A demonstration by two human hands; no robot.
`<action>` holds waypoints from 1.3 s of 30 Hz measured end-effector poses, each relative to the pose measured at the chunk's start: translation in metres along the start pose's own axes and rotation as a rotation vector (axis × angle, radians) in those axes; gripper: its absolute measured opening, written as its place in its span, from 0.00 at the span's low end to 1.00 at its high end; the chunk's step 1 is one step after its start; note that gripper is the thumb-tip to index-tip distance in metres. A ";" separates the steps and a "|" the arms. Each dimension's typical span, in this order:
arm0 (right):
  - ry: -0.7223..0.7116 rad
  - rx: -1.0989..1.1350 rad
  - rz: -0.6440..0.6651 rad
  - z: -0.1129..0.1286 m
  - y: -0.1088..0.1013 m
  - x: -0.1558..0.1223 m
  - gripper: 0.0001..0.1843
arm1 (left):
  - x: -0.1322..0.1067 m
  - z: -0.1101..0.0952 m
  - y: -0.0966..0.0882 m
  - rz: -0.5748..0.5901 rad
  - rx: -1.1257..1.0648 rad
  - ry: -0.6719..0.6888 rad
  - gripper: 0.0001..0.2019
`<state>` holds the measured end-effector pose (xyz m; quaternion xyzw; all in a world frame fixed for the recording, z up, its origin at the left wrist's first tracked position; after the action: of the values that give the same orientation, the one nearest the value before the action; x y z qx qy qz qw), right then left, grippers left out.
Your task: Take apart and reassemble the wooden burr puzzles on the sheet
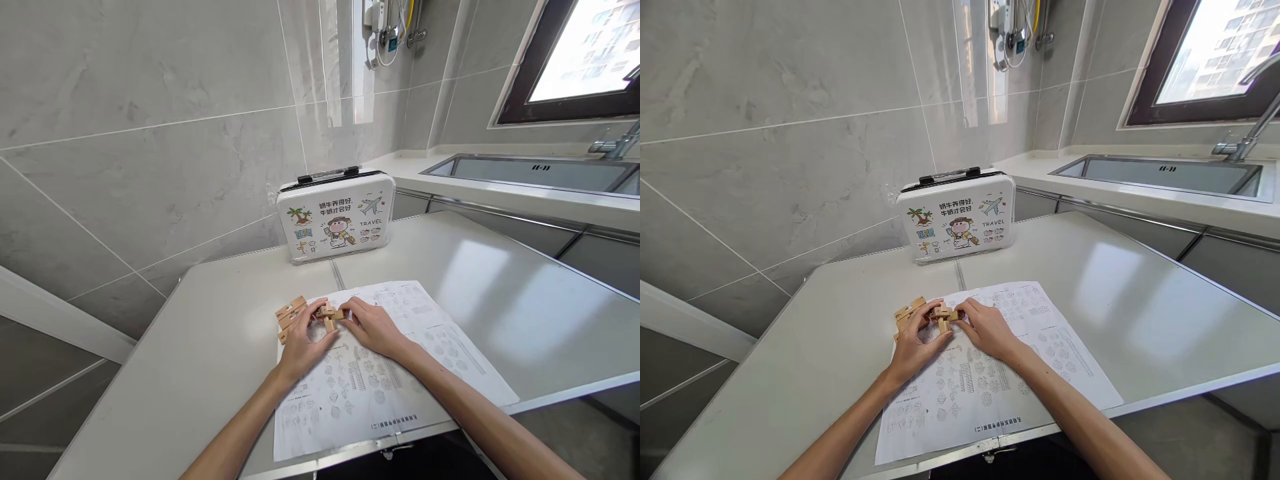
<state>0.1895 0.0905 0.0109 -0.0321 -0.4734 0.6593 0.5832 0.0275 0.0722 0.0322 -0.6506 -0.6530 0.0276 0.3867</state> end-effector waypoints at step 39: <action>0.000 0.201 -0.050 0.010 -0.013 0.004 0.08 | 0.002 0.006 0.001 0.054 -0.208 -0.124 0.34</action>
<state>0.1922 0.0861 0.0264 0.0386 -0.4054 0.6887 0.5999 0.0254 0.0771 0.0281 -0.7018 -0.6571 0.0103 0.2749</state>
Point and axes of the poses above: each hand's wrist, its own x-axis towards the middle knuckle, its own y-axis out of the palm, z = x × y, the point moved 9 cm from there along x, towards the middle knuckle, and after that the axes turned 7 degrees about -z, right-handed, at the moved point
